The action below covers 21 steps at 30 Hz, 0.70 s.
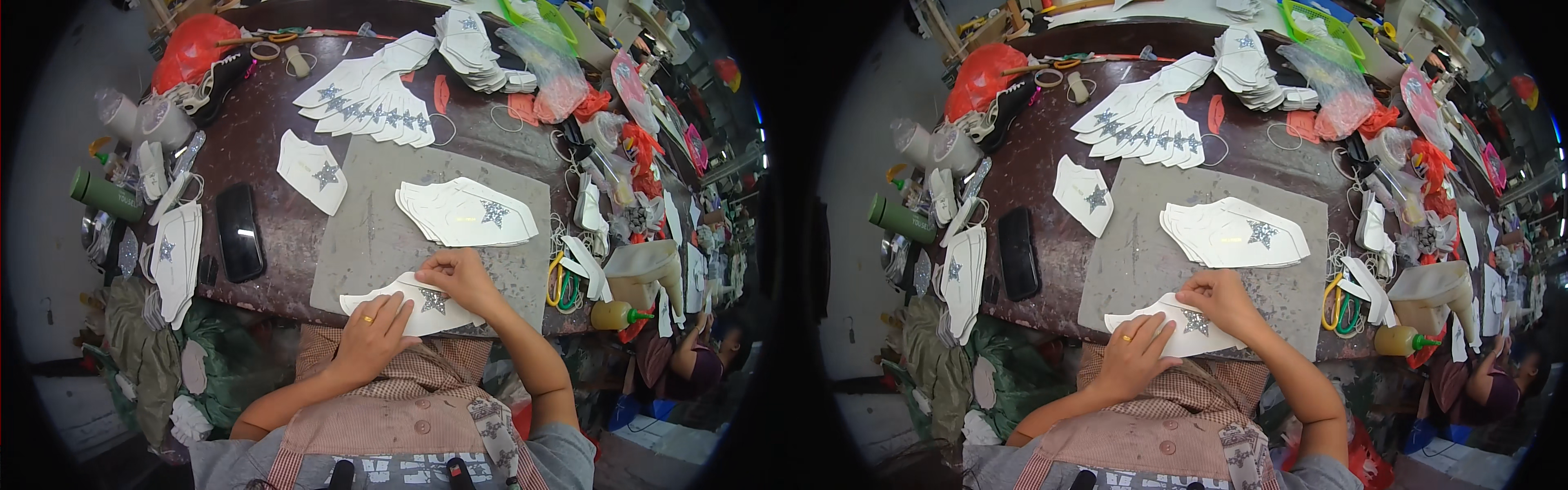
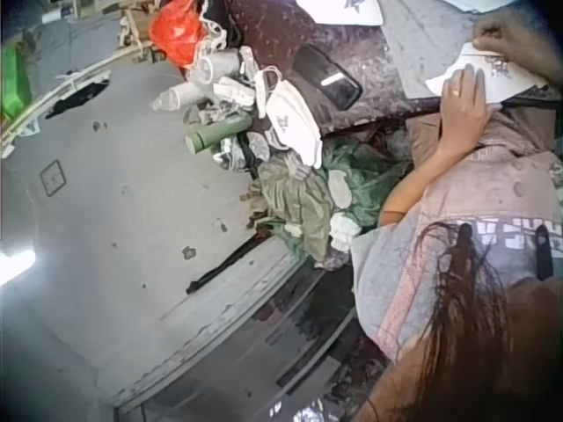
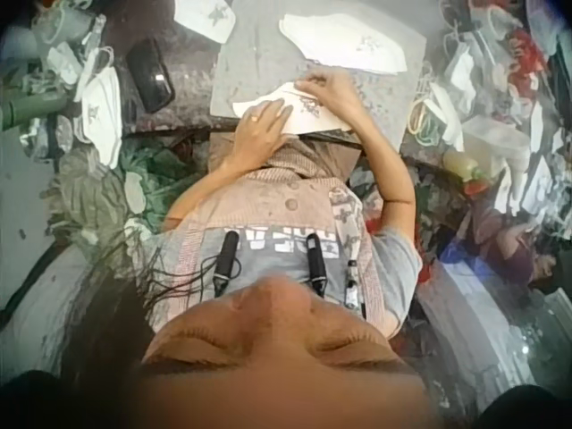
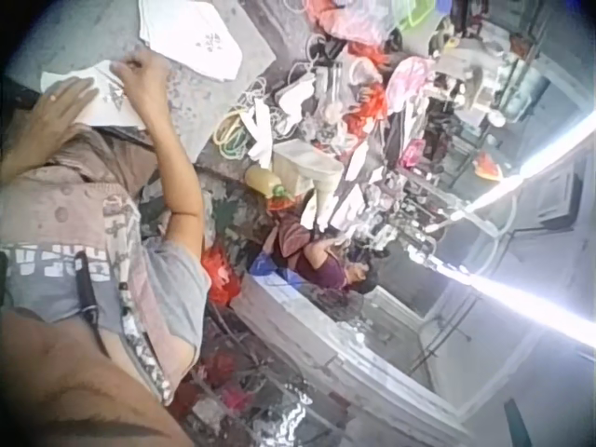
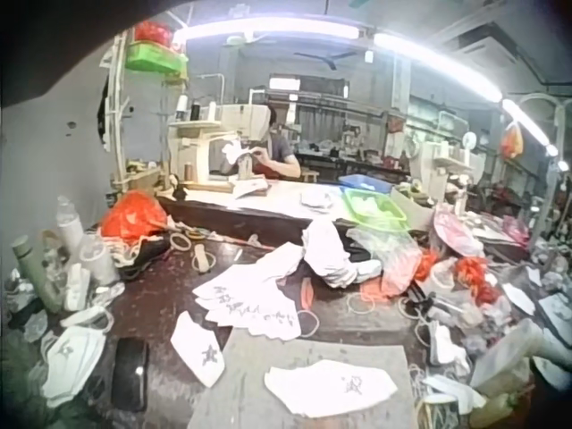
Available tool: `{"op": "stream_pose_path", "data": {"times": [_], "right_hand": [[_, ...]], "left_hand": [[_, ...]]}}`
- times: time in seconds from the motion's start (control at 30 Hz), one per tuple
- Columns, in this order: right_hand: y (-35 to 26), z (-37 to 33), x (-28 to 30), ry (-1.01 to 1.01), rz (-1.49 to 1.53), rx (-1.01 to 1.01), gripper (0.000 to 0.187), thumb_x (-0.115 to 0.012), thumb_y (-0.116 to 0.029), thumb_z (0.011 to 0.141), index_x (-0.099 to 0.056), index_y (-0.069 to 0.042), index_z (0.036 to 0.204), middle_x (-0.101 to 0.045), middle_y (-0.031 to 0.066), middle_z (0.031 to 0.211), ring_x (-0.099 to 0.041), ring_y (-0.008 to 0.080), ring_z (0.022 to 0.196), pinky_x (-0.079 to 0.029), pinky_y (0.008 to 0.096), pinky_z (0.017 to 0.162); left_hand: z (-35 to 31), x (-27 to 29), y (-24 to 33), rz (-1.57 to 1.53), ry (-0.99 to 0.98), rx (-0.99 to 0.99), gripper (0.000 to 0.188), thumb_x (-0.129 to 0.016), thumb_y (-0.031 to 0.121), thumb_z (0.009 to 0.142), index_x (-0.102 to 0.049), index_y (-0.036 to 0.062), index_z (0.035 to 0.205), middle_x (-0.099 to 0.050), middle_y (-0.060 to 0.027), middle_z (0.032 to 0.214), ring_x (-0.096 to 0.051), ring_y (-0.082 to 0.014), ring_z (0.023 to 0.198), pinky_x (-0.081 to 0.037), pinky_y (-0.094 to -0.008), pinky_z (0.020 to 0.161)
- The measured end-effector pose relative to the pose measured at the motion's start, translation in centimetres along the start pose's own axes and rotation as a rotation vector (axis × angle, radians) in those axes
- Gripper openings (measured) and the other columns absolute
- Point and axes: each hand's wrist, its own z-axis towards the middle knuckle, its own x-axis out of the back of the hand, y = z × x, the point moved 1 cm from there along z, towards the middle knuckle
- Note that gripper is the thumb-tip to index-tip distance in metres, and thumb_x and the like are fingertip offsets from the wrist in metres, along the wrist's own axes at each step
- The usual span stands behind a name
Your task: The person places silver star-shaped sequins onto white fabric pieces, pressing them into place by hand. They handle the fabric pieces one at a time, arranging the stars in a specific pattern before moving to the next piece.
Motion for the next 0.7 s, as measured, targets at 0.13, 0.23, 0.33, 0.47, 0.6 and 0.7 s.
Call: {"op": "stream_pose_path", "data": {"times": [0.13, 0.23, 0.33, 0.47, 0.6, 0.7], "right_hand": [[0.6, 0.1, -0.1, -0.010, -0.011, -0.002, 0.018, -0.076, -0.014, 0.086, -0.074, 0.003, 0.088, -0.063, 0.0014, 0.065, -0.051, 0.0049, 0.058, -0.042, 0.0231, 0.052], [0.9, 0.2, -0.2, -0.002, -0.021, 0.018, 0.018, -0.076, -0.015, 0.087, -0.074, 0.003, 0.089, -0.060, -0.0018, 0.063, -0.048, 0.0023, 0.054, -0.038, 0.0207, 0.048], [0.8, 0.1, -0.2, 0.006, -0.042, 0.019, 0.019, -0.076, -0.015, 0.087, -0.074, 0.003, 0.088, -0.060, -0.0022, 0.063, -0.048, 0.0023, 0.054, -0.038, 0.0210, 0.048], [1.1, 0.3, -0.4, 0.016, -0.040, 0.034, 0.019, -0.076, -0.016, 0.087, -0.074, 0.003, 0.087, -0.060, -0.0025, 0.063, -0.047, 0.0023, 0.055, -0.038, 0.0215, 0.049], [0.7, 0.3, -0.2, 0.006, -0.098, 0.022, 0.020, -0.076, -0.016, 0.087, -0.075, 0.003, 0.090, -0.064, -0.0005, 0.066, -0.052, 0.0029, 0.057, -0.042, 0.0218, 0.051], [1.8, -0.3, 0.5, 0.039, 0.053, 0.111, 0.025, -0.077, -0.016, 0.084, -0.074, 0.006, 0.094, -0.068, 0.0060, 0.069, -0.061, 0.0073, 0.065, -0.049, 0.0250, 0.059]], "left_hand": [[-0.2, -0.2, 0.0, 0.004, 0.002, 0.004, 0.068, -0.076, 0.042, 0.075, -0.062, -0.0026, 0.125, -0.056, -0.0163, 0.134, -0.052, -0.0300, 0.117, -0.044, -0.0432, 0.095], [0.0, -0.2, 0.0, 0.035, -0.022, -0.004, 0.070, -0.075, 0.044, 0.075, -0.062, -0.0029, 0.125, -0.053, -0.0161, 0.141, -0.051, -0.0294, 0.117, -0.043, -0.0425, 0.096], [0.0, -0.4, 0.0, 0.039, -0.035, 0.005, 0.072, -0.074, 0.047, 0.075, -0.061, -0.0029, 0.125, -0.049, -0.0154, 0.148, -0.051, -0.0292, 0.118, -0.041, -0.0413, 0.098], [0.2, -0.2, 0.2, 0.076, -0.083, 0.013, 0.073, -0.072, 0.052, 0.076, -0.060, -0.0027, 0.122, -0.046, -0.0163, 0.151, -0.050, -0.0272, 0.118, -0.040, -0.0384, 0.101], [0.2, -0.3, 0.3, 0.120, -0.103, 0.015, 0.075, -0.070, 0.057, 0.076, -0.059, -0.0015, 0.122, -0.044, -0.0164, 0.152, -0.049, -0.0269, 0.119, -0.039, -0.0381, 0.101], [0.4, -0.3, 0.4, 0.093, -0.112, 0.018, 0.077, -0.072, 0.055, 0.073, -0.058, -0.0014, 0.123, -0.042, -0.0159, 0.154, -0.049, -0.0276, 0.118, -0.038, -0.0394, 0.099]]}}
